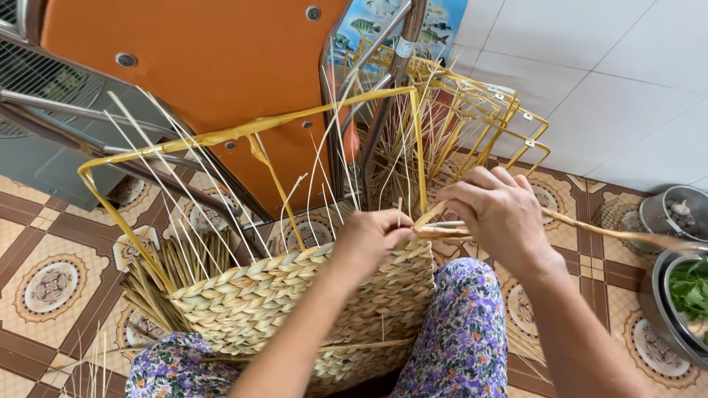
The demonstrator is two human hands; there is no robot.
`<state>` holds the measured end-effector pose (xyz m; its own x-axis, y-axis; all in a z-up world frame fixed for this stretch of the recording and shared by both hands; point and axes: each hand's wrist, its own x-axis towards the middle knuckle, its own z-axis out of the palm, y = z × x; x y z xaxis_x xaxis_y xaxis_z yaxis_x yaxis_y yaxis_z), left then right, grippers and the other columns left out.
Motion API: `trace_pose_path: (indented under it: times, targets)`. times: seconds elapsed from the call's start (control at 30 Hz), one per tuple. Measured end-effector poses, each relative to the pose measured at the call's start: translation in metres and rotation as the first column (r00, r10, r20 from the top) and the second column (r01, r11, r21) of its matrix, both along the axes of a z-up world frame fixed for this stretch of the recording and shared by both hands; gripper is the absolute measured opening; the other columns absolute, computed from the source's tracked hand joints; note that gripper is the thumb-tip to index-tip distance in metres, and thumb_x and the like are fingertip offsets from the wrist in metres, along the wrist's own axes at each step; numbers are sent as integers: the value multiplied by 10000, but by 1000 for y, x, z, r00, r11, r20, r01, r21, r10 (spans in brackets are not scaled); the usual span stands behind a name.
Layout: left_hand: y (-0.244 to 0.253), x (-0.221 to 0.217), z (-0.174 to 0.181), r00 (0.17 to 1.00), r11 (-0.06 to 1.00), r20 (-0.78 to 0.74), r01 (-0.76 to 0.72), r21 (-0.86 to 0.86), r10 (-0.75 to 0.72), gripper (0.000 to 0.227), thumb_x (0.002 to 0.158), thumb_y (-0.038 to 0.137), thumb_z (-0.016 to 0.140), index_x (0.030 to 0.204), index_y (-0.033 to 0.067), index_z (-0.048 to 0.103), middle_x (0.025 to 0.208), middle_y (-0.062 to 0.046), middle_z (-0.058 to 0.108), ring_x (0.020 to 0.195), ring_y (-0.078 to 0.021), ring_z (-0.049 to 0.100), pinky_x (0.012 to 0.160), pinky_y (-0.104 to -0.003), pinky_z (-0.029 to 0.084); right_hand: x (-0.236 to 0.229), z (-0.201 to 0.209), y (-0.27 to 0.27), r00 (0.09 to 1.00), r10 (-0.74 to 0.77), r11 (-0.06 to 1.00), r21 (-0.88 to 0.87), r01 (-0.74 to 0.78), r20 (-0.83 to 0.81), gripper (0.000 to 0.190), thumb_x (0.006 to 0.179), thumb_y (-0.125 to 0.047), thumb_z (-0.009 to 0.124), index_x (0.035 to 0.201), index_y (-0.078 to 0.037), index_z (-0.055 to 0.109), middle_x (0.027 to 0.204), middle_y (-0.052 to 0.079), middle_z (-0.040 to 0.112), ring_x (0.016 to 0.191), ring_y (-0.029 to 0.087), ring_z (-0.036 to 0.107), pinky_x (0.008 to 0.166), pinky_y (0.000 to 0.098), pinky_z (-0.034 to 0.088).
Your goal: Weaving a panel from dried water hyacinth fibers onto a metal furniture frame.
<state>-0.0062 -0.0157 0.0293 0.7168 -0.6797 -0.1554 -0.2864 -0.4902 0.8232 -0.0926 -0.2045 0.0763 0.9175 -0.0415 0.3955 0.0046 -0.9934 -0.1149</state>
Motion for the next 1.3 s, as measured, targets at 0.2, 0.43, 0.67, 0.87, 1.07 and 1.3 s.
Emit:
trace_pose_path:
  times: [0.2, 0.43, 0.67, 0.87, 1.07, 1.3]
  targets:
    - [-13, -14, -50, 873, 985, 460, -116, -130, 163, 167, 1050, 194, 528, 1039, 43, 597, 702, -89, 687, 543, -188, 661, 493, -333, 570, -9, -22, 42, 980, 171, 985, 12, -173, 104, 112, 869, -145, 709, 952, -145, 785, 1015, 9, 720, 922, 191, 659, 836, 404, 496]
    - [-2, -14, -54, 930, 990, 359, -33, -138, 81, 157, 1072, 216, 487, 1110, 66, 515, 602, -58, 638, 485, -186, 652, 436, -328, 557, 29, -66, 17, 957, 235, 763, 579, -288, 167, 238, 866, -57, 682, 1099, -54, 732, 951, 75, 755, 744, 159, 729, 640, 338, 600]
    - [-15, 9, -20, 979, 974, -167, -143, -177, 114, 135, 1042, 191, 486, 1072, 69, 536, 803, -59, 712, 493, -145, 679, 470, -308, 594, 15, -109, -19, 994, 66, -578, 816, -32, 86, 132, 1001, -118, 601, 933, -40, 683, 815, 115, 739, 634, 142, 673, 578, 254, 559]
    - [-21, 14, -37, 996, 997, -55, -70, -44, 68, 140, 1000, 174, 561, 1061, 84, 650, 760, -34, 713, 540, -112, 679, 527, -262, 599, 2, -51, -7, 984, 147, 391, 920, 36, -101, 300, 910, -196, 693, 1175, -62, 740, 859, 61, 780, 655, 107, 671, 578, 247, 551]
    - [-14, 6, -12, 977, 986, -193, -120, -119, 95, 211, 1004, 239, 608, 1145, 124, 714, 761, -29, 704, 555, -115, 690, 547, -283, 567, 8, -42, -19, 896, 12, 778, 566, 271, -445, 202, 864, -220, 759, 1025, -105, 799, 782, 39, 781, 642, 98, 652, 617, 311, 522]
    - [3, -9, -72, 936, 859, 197, -166, -485, 292, 186, 1049, 231, 606, 1150, 85, 659, 969, -52, 753, 732, -113, 730, 627, -227, 638, -6, -65, -19, 999, 43, 817, 574, -49, 25, 180, 881, -203, 700, 981, -65, 756, 876, 59, 712, 704, 121, 648, 608, 301, 542]
